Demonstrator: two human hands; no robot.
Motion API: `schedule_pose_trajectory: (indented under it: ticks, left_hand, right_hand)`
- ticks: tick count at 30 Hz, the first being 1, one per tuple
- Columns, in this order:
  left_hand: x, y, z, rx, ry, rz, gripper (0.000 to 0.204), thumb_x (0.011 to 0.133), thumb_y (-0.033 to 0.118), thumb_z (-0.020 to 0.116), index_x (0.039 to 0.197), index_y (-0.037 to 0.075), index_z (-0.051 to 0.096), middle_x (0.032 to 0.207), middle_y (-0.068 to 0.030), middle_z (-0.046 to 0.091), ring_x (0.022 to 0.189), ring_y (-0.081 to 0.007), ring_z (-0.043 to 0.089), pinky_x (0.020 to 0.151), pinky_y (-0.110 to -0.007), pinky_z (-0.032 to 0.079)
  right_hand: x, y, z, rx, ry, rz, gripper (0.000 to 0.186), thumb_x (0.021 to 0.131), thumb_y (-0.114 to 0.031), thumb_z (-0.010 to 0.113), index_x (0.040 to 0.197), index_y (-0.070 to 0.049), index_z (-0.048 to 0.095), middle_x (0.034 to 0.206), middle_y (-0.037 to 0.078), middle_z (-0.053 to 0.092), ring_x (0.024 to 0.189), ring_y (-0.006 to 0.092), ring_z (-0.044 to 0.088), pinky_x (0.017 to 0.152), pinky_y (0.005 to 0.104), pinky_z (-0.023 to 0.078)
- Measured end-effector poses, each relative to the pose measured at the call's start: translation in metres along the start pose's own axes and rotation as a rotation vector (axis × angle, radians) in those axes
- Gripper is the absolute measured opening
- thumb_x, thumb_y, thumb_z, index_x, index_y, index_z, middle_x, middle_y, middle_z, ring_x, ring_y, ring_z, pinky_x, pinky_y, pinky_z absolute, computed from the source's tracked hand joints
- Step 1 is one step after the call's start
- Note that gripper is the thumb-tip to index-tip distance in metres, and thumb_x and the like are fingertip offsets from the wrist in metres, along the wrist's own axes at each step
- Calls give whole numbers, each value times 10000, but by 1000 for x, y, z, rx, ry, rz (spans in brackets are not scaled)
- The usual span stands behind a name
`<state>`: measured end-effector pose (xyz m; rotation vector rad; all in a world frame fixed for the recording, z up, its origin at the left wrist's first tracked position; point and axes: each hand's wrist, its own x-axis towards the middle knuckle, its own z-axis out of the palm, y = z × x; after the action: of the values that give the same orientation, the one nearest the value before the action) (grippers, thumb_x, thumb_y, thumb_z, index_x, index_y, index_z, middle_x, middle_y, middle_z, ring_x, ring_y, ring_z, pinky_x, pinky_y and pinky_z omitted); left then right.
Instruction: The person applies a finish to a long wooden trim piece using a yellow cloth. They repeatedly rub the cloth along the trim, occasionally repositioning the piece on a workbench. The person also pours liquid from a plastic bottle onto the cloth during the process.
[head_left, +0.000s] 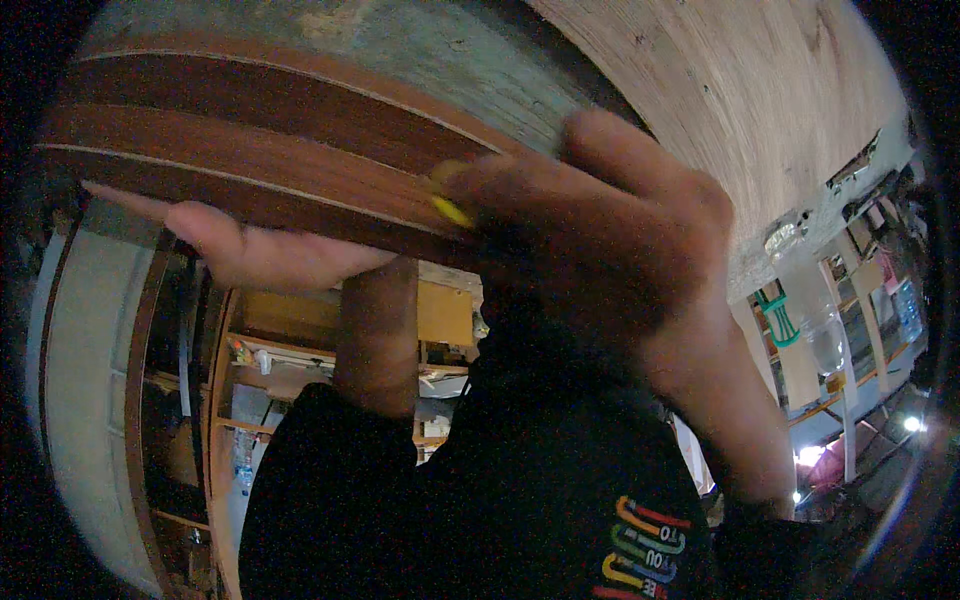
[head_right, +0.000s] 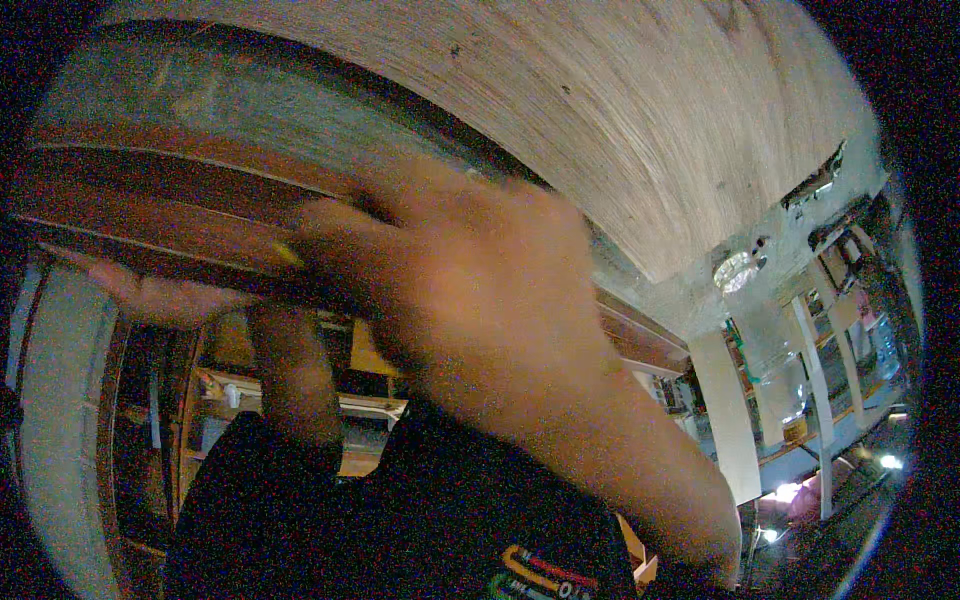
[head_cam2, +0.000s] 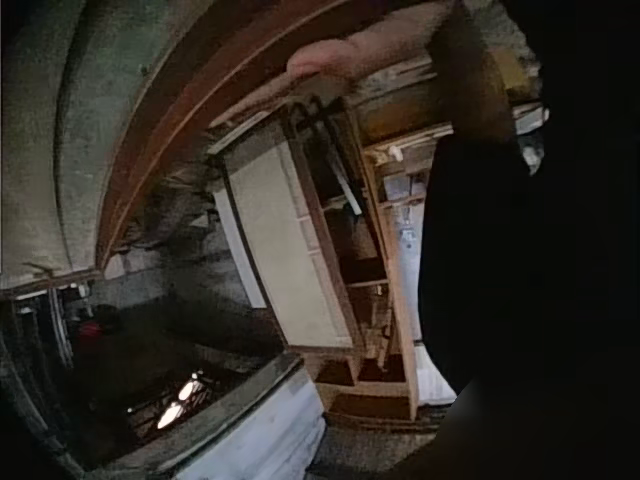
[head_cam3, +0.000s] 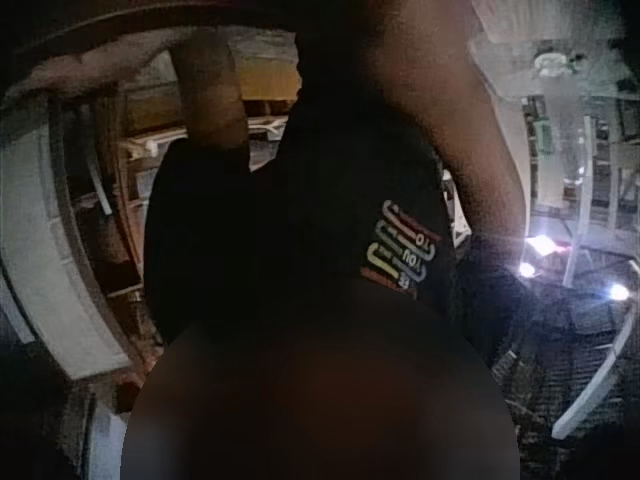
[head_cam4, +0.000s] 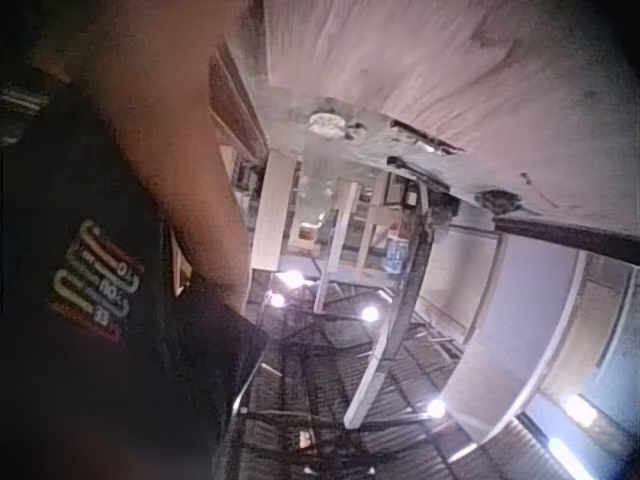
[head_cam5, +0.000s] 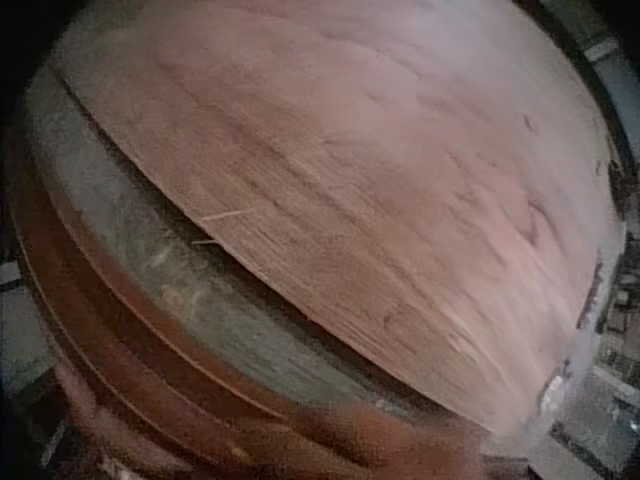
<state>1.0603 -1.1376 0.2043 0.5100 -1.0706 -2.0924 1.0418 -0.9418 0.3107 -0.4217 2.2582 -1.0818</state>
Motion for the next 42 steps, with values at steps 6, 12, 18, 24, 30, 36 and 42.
schedule_pose_trajectory:
  ticks: [6,12,18,24,30,36,42]
  left_hand:
    - [-15,-4,-7,187,21,97,549,1072,451,433,1469,82,519,1442,-232,569,1263,-345,612,1048,-532,516]
    - [-18,-2,-9,267,9,123,550,1070,457,435,1458,78,529,1437,-231,574,1256,-344,617,1042,-531,520]
    - [-18,0,-11,336,-15,168,552,1068,462,437,1448,75,539,1432,-229,579,1249,-342,622,1037,-530,525]
    - [-11,3,-28,416,-19,209,555,1065,468,439,1437,71,549,1427,-227,584,1243,-341,626,1031,-529,530]
    - [-9,-1,-30,469,-35,237,557,1063,473,441,1426,67,559,1422,-225,589,1236,-339,631,1026,-528,534]
    - [-5,1,-47,526,-35,290,560,1061,479,443,1416,64,569,1417,-224,594,1230,-337,636,1021,-527,539]
    - [7,2,-35,735,-7,522,564,1059,484,445,1405,60,579,1413,-222,600,1223,-336,641,1015,-526,543]
  right_hand:
    - [2,-16,-5,-125,-26,99,446,661,-53,853,1083,-161,761,702,49,512,587,224,583,513,363,456]
    - [15,-19,1,-29,-14,63,337,685,-85,842,1002,-130,737,737,65,563,647,284,629,561,392,498]
    - [43,-41,25,-19,112,36,196,760,-185,796,896,-121,670,789,97,624,733,354,677,621,458,544]
    - [6,-36,-4,31,-75,245,208,888,-280,692,1009,-111,678,887,119,672,740,339,715,548,470,544]
    - [20,-42,20,132,34,212,232,902,-330,670,916,-103,712,820,120,695,711,347,720,522,482,543]
    - [10,-23,12,115,-36,207,211,925,-271,662,862,-77,713,790,147,698,718,380,711,585,494,554]
    - [-26,-11,-10,120,-5,298,83,844,15,763,918,-5,732,862,154,737,731,293,720,677,355,566]
